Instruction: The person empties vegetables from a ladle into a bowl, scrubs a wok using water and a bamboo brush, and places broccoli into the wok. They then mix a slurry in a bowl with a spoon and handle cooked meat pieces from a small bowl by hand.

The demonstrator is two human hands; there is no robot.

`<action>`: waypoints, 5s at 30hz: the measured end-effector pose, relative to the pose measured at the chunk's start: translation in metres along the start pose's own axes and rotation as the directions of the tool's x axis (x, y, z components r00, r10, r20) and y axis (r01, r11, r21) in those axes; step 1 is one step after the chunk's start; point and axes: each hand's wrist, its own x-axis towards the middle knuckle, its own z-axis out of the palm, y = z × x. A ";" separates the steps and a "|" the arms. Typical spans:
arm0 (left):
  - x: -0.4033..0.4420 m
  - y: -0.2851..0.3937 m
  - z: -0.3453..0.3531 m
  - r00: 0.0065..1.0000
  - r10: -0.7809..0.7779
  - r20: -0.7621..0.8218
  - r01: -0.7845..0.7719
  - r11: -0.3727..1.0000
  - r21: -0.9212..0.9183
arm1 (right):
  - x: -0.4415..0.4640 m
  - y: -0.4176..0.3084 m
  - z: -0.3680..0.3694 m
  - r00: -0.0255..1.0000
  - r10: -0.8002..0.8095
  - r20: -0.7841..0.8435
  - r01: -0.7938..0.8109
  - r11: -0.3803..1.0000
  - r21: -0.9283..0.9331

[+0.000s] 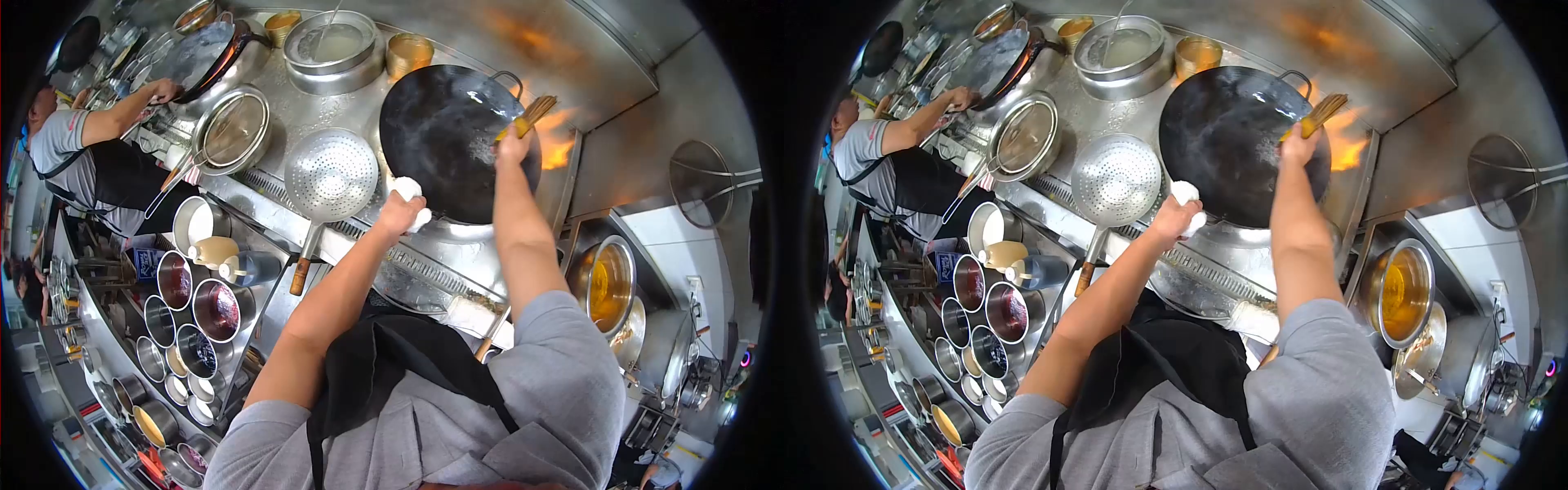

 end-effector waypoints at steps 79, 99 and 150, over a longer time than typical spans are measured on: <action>-0.247 -0.374 -0.214 0.959 -0.089 0.268 -0.224 0.338 0.914 | -0.458 0.109 -0.326 0.579 0.269 0.770 0.325 0.790 -0.520; -0.213 -0.223 -0.185 0.971 0.014 0.240 -0.009 1.000 -0.022 | -0.409 0.124 -0.351 0.829 -0.197 0.524 0.552 0.444 -0.706; -0.420 -0.327 -0.217 0.602 -0.580 -0.549 0.487 0.811 -0.323 | -0.063 -0.122 0.160 0.343 -0.221 0.913 -0.939 -0.090 0.331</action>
